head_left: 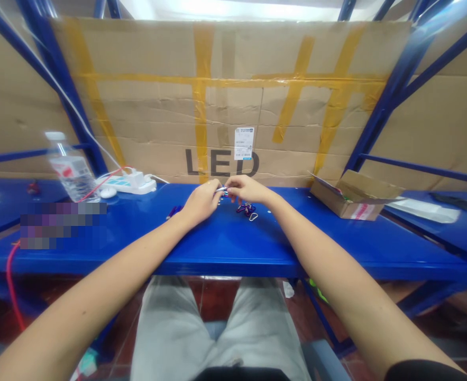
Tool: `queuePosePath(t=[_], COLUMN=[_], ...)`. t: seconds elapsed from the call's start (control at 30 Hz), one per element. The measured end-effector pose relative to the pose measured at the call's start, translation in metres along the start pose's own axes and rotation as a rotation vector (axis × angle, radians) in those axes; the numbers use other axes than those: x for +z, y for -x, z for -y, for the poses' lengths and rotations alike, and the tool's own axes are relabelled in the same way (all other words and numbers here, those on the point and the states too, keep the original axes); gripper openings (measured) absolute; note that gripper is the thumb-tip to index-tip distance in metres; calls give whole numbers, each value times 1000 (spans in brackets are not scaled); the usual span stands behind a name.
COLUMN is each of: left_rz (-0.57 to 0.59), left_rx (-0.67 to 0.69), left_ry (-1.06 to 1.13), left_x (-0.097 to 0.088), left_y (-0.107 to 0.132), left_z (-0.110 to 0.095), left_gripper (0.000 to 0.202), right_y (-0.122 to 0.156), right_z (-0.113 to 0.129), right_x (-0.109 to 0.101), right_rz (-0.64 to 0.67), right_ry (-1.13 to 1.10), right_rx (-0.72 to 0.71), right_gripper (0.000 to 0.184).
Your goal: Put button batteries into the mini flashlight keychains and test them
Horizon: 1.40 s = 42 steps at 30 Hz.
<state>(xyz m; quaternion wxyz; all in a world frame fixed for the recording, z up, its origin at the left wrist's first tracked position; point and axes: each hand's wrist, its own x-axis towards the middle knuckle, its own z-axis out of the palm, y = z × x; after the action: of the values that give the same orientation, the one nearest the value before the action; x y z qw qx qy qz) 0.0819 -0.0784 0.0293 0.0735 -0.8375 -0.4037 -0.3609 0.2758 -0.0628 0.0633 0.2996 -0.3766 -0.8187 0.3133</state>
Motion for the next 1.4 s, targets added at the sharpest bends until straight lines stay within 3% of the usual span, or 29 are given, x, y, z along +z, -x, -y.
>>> queuePosePath(t=[0.1, 0.2, 0.37, 0.47, 0.57, 0.7, 0.87, 1.13, 1.27, 1.4], left_rz=[11, 12, 37, 49, 35, 12, 6, 2, -11, 6], left_rx=[-29, -76, -105, -96, -97, -126, -107, -55, -39, -65], left_ry=[17, 23, 44, 28, 15, -12, -21, 103, 107, 98], left_x=[-2, -4, -6, -6, -7, -8, -5, -1, 0, 0], left_y=[0, 0, -1, -1, -1, 0, 0, 1, -1, -2], left_z=[-2, -4, -6, -7, -8, -10, -10, -6, -1, 4], left_gripper=[15, 18, 23, 23, 20, 16, 16, 24, 23, 22], right_y=[1, 11, 31, 31, 25, 21, 22, 24, 25, 30], right_z=[5, 18, 18, 6, 0, 3, 4, 7, 8, 17], right_x=[-2, -18, -47, -42, -28, -18, -19, -19, -18, -19], right_rz=[-20, -40, 364, 377, 319, 361, 402, 484, 466, 374], right_ry=[71, 235, 460, 528, 573, 575, 618, 605, 650, 643], right_rx=[-7, 172, 628, 796, 788, 782, 763, 748, 715, 797], right_gripper=[8, 5, 26, 39, 35, 27, 28, 11, 11, 19])
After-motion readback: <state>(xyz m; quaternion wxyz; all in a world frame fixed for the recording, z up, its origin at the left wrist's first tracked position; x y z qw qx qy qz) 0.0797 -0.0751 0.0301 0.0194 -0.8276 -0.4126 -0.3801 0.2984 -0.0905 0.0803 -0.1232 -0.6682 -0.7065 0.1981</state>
